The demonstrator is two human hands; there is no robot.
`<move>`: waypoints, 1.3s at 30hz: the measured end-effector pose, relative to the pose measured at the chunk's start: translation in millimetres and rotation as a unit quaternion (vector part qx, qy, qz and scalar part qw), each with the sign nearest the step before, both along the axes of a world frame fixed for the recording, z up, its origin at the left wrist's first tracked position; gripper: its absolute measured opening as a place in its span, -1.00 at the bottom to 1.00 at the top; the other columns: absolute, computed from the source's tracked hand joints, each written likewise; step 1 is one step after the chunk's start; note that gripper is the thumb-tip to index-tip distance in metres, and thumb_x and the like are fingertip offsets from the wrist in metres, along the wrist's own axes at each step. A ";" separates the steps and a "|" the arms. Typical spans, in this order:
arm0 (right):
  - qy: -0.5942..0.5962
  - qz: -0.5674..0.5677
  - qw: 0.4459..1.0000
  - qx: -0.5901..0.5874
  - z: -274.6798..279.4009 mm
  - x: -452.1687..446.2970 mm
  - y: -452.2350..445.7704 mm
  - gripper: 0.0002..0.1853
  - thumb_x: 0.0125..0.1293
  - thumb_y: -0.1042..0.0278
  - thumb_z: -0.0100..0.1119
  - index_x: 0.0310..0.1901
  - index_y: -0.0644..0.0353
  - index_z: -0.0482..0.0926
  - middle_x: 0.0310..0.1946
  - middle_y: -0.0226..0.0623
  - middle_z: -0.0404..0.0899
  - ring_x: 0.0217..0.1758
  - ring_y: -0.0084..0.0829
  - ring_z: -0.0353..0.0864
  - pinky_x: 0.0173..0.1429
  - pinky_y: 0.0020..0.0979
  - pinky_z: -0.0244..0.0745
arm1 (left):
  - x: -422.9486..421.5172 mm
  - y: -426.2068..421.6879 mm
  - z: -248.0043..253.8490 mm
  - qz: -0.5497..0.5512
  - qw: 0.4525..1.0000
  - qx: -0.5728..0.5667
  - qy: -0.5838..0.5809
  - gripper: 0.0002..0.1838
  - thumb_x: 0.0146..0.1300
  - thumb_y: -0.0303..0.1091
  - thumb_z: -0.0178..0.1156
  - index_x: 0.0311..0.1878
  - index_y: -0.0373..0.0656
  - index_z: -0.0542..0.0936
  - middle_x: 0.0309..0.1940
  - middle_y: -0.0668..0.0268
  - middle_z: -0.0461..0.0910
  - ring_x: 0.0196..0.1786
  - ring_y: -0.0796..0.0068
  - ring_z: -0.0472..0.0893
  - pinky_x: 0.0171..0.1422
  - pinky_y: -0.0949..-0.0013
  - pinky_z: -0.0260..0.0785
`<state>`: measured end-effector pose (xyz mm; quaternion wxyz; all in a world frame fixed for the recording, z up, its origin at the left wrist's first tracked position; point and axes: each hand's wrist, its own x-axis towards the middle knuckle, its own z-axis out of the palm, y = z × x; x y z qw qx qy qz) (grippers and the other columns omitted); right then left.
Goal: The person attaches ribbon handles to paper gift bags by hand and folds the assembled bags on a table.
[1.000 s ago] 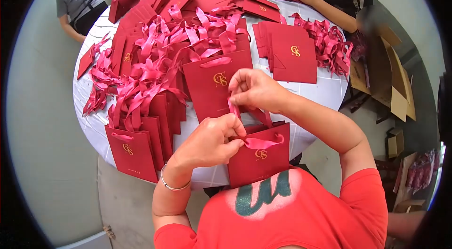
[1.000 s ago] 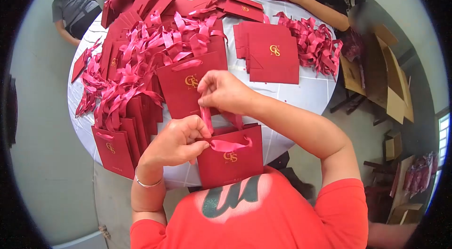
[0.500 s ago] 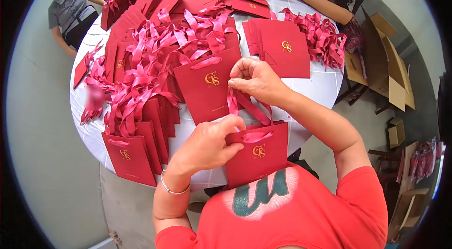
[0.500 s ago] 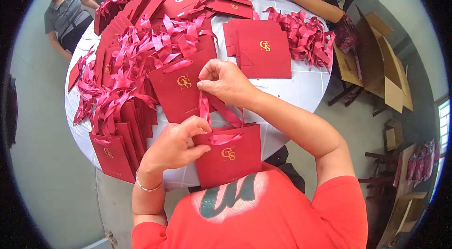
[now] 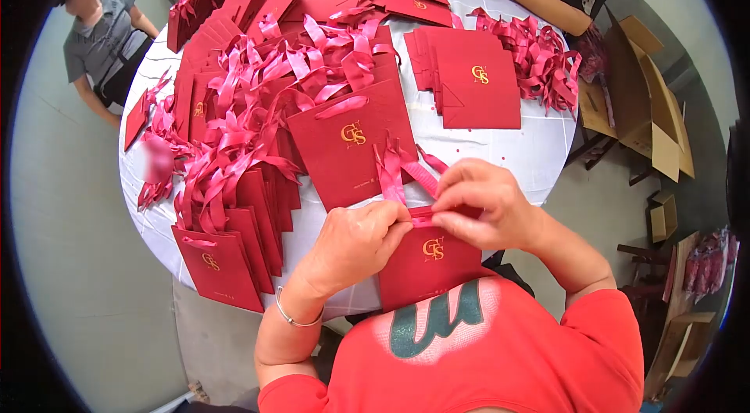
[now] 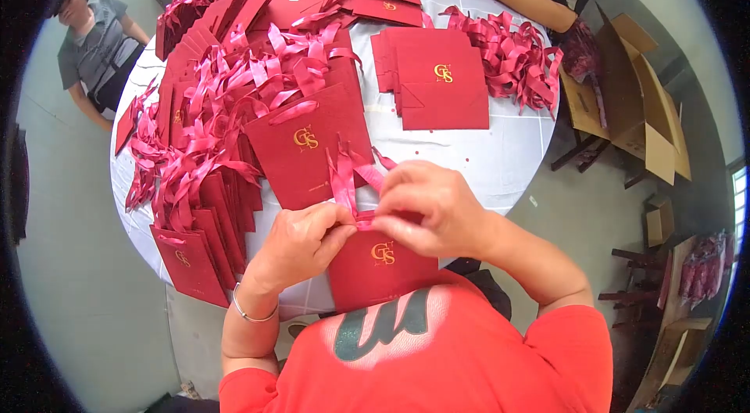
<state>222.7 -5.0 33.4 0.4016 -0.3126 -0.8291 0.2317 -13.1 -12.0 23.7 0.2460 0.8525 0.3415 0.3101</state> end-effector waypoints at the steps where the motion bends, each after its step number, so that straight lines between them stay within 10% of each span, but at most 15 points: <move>1: -0.020 0.011 1.000 0.022 -0.4 -0.1 -3.6 -0.77 -0.02 0.40 0.49 -0.29 0.15 0.68 -0.32 -0.26 0.61 -0.26 -0.22 0.63 -0.17 -0.30 0.54 | -0.2 0.0 0.0 0.009 1.000 -0.013 0.016 -0.88 0.18 -0.47 0.32 -0.25 -0.18 0.58 -0.45 0.15 0.60 -0.44 0.11 0.62 -0.39 0.25 0.45; 11: -0.128 -0.021 0.983 0.126 -13.4 -27.6 -15.4 -0.83 0.01 0.42 0.40 -0.36 0.19 0.61 -0.22 -0.24 0.57 -0.16 -0.19 0.56 -0.11 -0.24 0.50 | -3.4 0.3 11.8 -0.001 0.996 -0.090 -0.006 -0.84 0.13 -0.52 0.31 -0.23 -0.18 0.56 -0.47 0.18 0.59 -0.44 0.16 0.64 -0.37 0.24 0.45; 17: 0.002 0.043 0.976 -0.212 -4.0 -21.5 -8.4 -0.91 0.18 0.44 0.29 -0.37 0.28 0.62 0.01 -0.05 0.54 0.03 -0.12 0.55 0.11 -0.21 0.45 | -4.7 0.5 6.7 -0.026 0.998 -0.059 -0.005 -0.78 0.06 -0.52 0.36 -0.21 -0.19 0.57 -0.43 0.21 0.61 -0.44 0.21 0.64 -0.36 0.29 0.47; 25: 0.010 0.120 0.938 -0.326 -0.5 -15.0 3.8 -0.85 0.27 0.40 0.27 -0.36 0.32 0.63 0.05 -0.12 0.55 -0.04 -0.36 0.59 -0.01 -0.37 0.48 | -3.4 -1.5 7.2 -0.034 0.998 -0.045 -0.031 -0.85 0.12 -0.50 0.33 -0.22 -0.16 0.62 -0.39 0.21 0.63 -0.38 0.19 0.65 -0.34 0.29 0.48; 34: 0.016 0.049 0.959 -0.277 3.4 -17.0 13.4 -0.87 0.35 0.42 0.24 -0.34 0.28 0.63 -0.10 -0.21 0.63 -0.01 -0.42 0.59 0.10 -0.38 0.45 | -10.1 -1.5 9.2 -0.033 0.994 -0.103 -0.025 -0.90 0.20 -0.51 0.27 -0.22 -0.20 0.61 -0.41 0.15 0.62 -0.38 0.15 0.64 -0.33 0.28 0.46; 39: -0.087 0.064 0.958 -0.265 19.6 -16.1 25.1 -0.81 0.29 0.36 0.24 -0.26 0.35 0.67 -0.51 -0.14 0.63 -0.46 -0.37 0.59 -0.26 -0.34 0.51 | -13.4 -2.4 11.9 -0.046 0.994 -0.100 -0.015 -0.91 0.19 -0.51 0.27 -0.23 -0.20 0.61 -0.42 0.13 0.62 -0.41 0.16 0.62 -0.34 0.29 0.45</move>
